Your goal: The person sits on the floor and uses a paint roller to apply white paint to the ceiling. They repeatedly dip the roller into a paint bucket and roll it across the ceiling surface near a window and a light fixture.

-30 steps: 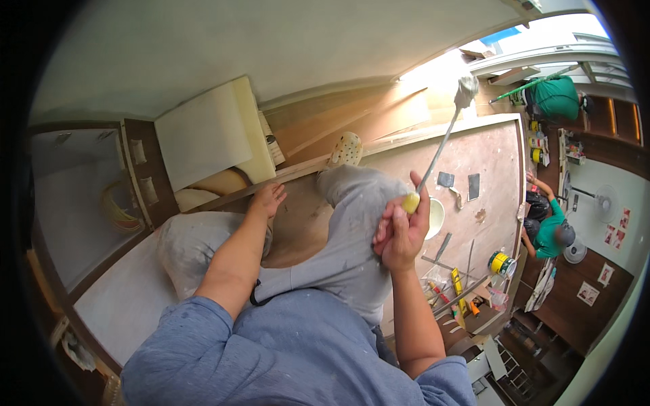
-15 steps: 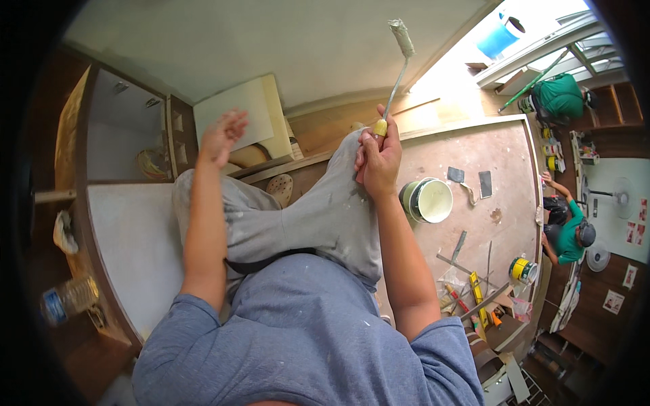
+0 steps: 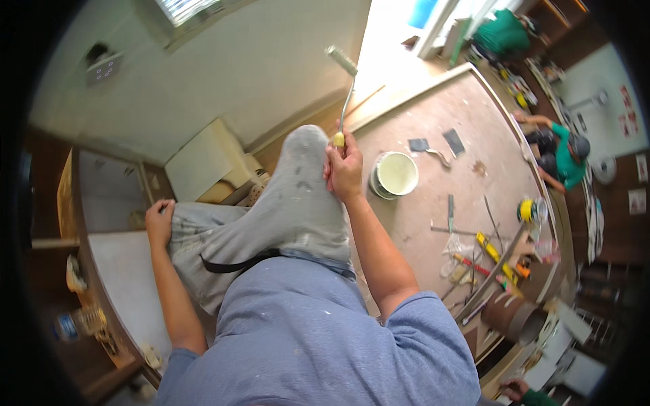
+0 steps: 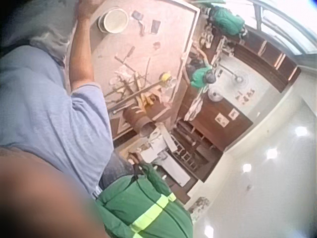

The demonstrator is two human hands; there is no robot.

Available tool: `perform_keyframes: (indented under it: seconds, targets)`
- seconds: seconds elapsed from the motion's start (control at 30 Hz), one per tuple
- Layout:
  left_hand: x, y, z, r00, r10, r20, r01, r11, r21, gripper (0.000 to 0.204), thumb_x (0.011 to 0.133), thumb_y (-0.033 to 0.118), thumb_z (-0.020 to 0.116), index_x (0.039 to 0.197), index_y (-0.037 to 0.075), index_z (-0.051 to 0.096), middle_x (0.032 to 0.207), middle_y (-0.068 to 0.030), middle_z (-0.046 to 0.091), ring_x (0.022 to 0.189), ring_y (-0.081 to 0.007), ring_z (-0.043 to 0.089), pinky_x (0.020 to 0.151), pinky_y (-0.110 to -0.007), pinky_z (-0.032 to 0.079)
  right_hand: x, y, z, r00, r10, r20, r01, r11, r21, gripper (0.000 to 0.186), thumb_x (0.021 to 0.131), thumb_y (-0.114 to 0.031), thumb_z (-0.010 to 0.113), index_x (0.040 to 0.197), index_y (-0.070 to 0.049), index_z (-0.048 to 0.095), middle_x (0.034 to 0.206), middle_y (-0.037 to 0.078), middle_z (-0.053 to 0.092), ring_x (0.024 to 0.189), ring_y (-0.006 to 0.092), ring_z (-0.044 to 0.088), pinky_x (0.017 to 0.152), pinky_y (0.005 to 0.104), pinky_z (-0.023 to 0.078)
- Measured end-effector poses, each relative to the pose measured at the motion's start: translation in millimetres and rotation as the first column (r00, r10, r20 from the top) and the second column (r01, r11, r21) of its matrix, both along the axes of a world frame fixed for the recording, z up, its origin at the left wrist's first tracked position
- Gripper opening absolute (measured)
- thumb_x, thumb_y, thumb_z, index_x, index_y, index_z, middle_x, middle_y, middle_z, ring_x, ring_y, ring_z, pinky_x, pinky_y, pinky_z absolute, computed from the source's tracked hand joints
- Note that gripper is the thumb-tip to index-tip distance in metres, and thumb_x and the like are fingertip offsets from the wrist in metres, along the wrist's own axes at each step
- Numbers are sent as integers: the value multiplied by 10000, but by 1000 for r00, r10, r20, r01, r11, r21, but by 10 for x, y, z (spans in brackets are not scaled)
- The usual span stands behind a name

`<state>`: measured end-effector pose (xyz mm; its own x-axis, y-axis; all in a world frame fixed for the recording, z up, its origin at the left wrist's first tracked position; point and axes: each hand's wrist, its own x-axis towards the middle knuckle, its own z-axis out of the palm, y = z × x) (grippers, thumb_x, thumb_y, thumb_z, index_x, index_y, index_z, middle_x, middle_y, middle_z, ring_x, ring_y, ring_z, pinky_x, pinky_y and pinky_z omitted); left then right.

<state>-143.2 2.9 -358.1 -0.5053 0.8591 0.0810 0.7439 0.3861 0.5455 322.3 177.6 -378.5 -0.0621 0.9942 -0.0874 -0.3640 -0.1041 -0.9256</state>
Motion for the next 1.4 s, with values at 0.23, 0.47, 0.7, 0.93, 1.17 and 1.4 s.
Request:
perform_keyframes:
  seconds: [0.23, 0.47, 0.7, 0.93, 1.17, 1.4]
  targets:
    - [209, 635, -487, 992, -67, 105, 72, 996, -45, 293, 964, 266, 733, 1006, -23, 754, 937, -172, 768, 893, -298, 725, 852, -380, 537, 1409, -608, -820, 806, -131, 577, 344, 897, -277, 488, 939, -53, 634, 1415, -17, 533, 774, 50, 629, 481, 121, 563, 395, 300, 461]
    - [47, 952, -765, 998, -36, 61, 47, 982, -184, 303, 946, 269, 735, 1007, -26, 759, 932, -180, 767, 860, -284, 722, 828, -393, 537, 1725, -593, -1303, 672, 155, 724, 470, 667, -578, 300, 908, -104, 632, 1199, -31, 636, 765, 94, 708, 523, 157, 639, 441, 353, 504]
    - [-249, 769, -872, 999, -27, 19, 31, 973, -230, 266, 954, 218, 722, 1000, -43, 750, 916, -174, 762, 836, -265, 699, 828, -389, 534, 2044, 260, -2069, 671, 252, 697, 498, 543, -676, 246, 906, -54, 579, 1121, -27, 695, 738, 113, 721, 581, 213, 700, 479, 380, 534]
    - [-648, 495, -988, 998, 46, 36, -37, 976, -214, 239, 953, 203, 719, 977, -31, 759, 898, -135, 753, 829, -233, 668, 825, -368, 526, 2136, 435, -2595, 362, 606, 708, 380, 598, -706, 260, 893, -35, 565, 1059, 1, 762, 770, 167, 749, 650, 264, 743, 537, 403, 585]
    - [-359, 762, -848, 1000, 25, -4, -25, 961, -275, 228, 935, 188, 726, 965, -36, 757, 844, -125, 746, 797, -205, 667, 795, -356, 523, 2075, 256, -2544, 468, 234, 852, 553, 674, -489, 247, 867, -39, 556, 984, 41, 759, 717, 180, 736, 630, 263, 735, 540, 411, 587]
    - [-301, 1009, -858, 1000, 29, 4, -27, 957, -290, 251, 909, 208, 737, 967, -36, 757, 832, -140, 744, 772, -212, 668, 767, -363, 522, 2036, 364, -2283, 495, 290, 819, 558, 617, -555, 305, 862, -51, 568, 1083, -33, 778, 761, 196, 746, 637, 269, 736, 562, 407, 590]
